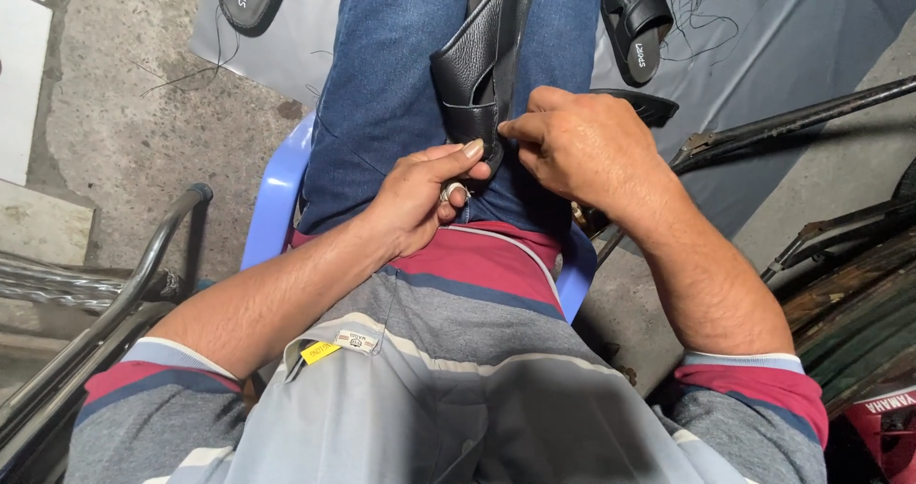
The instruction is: The person is hand-stitching the strap of a black leather sandal using a needle and thread while sitting on a stool.
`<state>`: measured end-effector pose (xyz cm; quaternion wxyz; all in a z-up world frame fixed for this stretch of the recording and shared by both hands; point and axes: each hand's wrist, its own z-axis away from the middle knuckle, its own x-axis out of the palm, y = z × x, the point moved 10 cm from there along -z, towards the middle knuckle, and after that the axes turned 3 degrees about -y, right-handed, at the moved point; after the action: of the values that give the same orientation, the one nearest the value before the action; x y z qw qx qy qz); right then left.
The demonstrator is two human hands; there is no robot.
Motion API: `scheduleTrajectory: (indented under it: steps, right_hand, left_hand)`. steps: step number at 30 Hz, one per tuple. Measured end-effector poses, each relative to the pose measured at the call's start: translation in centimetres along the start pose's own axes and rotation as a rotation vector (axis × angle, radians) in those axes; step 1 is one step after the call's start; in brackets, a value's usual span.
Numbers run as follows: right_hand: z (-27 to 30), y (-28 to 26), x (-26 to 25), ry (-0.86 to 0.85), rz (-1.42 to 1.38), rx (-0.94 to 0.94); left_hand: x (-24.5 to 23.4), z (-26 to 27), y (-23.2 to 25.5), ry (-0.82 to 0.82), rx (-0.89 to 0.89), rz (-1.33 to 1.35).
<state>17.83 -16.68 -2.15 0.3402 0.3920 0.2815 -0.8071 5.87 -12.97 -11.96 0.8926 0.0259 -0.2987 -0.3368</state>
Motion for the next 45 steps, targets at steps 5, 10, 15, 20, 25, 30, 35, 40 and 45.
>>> scheduleTrajectory:
  steps: [5,10,15,20,25,30,35,40,45]
  right_hand:
    - [0.3,0.2,-0.3,0.078,-0.066,-0.086]
    - [0.1,0.0,0.2,0.075,-0.055,-0.121]
    - [-0.7,-0.7,0.9,0.061,0.074,-0.102]
    - [-1.5,-0.6,0.4,-0.06,0.046,-0.058]
    - [-1.1,-1.4,-1.0,-0.183,0.037,-0.079]
    - [-0.4,-1.8,-2.1,-0.14,0.102,-0.087]
    - [-1.6,-0.9,-1.1,-0.199,0.065,-0.091]
    - [-2.0,0.3,0.0,-0.258,0.014,-0.069]
    - [-2.5,0.3,-0.4,-0.301,0.006,-0.1]
  left_hand:
    - [0.1,-0.1,0.2,-0.014,0.005,-0.006]
    - [-0.1,-0.2,-0.1,-0.01,0.0,-0.029]
    - [-0.2,-0.5,-0.1,-0.021,0.003,-0.043]
    - [-0.6,0.1,0.4,-0.025,0.02,-0.113]
    - [-2.2,3.9,4.3,0.061,0.078,-0.557]
    - [0.4,7.7,8.1,-0.036,0.583,-1.404]
    - [2.6,6.6,6.7,-0.302,0.561,-0.724]
    - [0.3,3.4,4.7,-0.076,0.416,-0.446]
    - [-3.8,0.0,3.2,0.137,0.395,-0.488]
